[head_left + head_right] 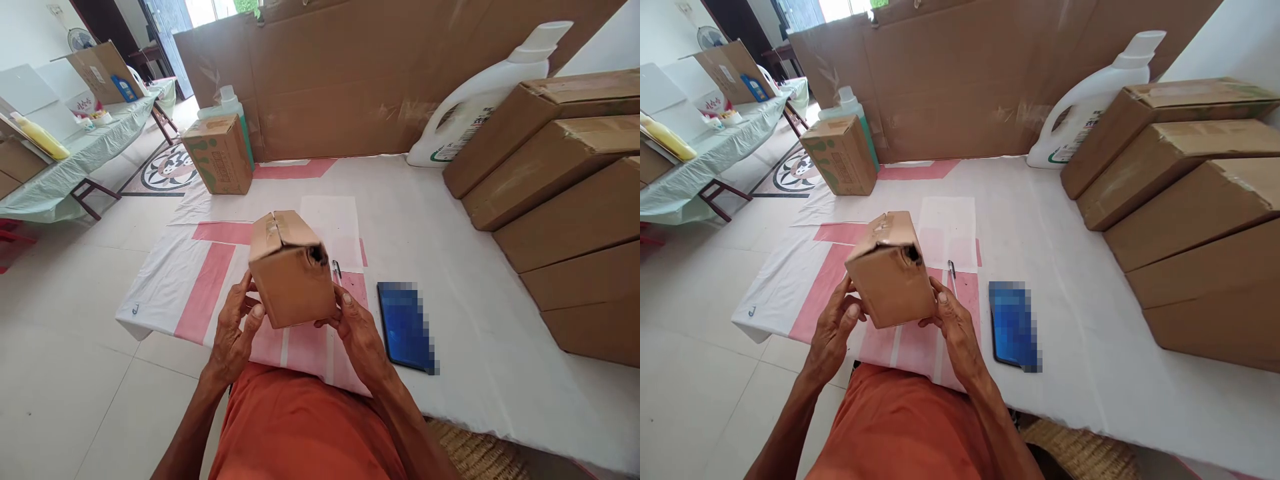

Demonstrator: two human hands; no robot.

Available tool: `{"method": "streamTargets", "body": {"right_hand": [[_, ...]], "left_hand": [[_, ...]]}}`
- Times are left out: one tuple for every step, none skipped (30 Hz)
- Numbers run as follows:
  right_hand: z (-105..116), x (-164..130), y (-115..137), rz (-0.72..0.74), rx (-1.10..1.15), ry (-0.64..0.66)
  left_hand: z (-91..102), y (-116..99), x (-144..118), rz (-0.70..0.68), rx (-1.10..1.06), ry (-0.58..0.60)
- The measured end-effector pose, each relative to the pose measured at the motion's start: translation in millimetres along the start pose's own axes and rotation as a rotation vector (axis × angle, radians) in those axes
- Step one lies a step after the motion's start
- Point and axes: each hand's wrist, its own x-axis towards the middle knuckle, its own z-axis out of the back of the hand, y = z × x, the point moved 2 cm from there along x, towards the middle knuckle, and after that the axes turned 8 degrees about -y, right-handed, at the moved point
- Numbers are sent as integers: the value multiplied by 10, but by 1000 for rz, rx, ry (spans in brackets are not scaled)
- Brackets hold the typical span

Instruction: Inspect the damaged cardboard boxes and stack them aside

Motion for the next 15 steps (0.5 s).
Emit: {"method": "streamTargets", "body": {"right_hand": [[-1, -9, 55, 32, -25, 3], [-1, -13, 104, 64, -61, 3], [-2, -13, 150, 95, -99, 7], [-4, -10, 192, 126, -133, 11], [-8, -6, 230, 150, -157, 17], [-13, -3, 266, 170, -176, 18], [-19, -1, 299, 185, -195, 17], [-27, 1, 328, 195, -223, 13], [-35, 5, 353, 201, -260, 6], [-44, 12, 373, 202, -303, -4], [-54, 28, 390, 200, -344, -16], [-65, 57, 407, 201, -375, -31], [-77, 104, 424, 203, -395, -49], [-90, 170, 445, 211, -403, -72], [-105, 257, 472, 224, -405, -96]], "left_hand": [[5, -15, 25, -14, 26, 0], [7, -26, 54, -21, 49, 2], [8, -35, 85, -25, 63, 5], [10, -43, 118, -24, 66, 11], [14, -51, 155, -18, 62, 20], [21, -62, 198, -12, 57, 28], [32, -76, 250, -8, 59, 37], [46, -95, 317, -12, 73, 46], [62, -120, 401, -33, 101, 51], [79, -148, 508, -72, 138, 45], [97, -178, 639, -125, 179, 25], [113, -205, 795, -182, 214, -7], [125, -225, 973, -234, 232, -48], [133, -237, 1170, -265, 223, -99], [133, -236, 1377, -269, 189, -142]]}}
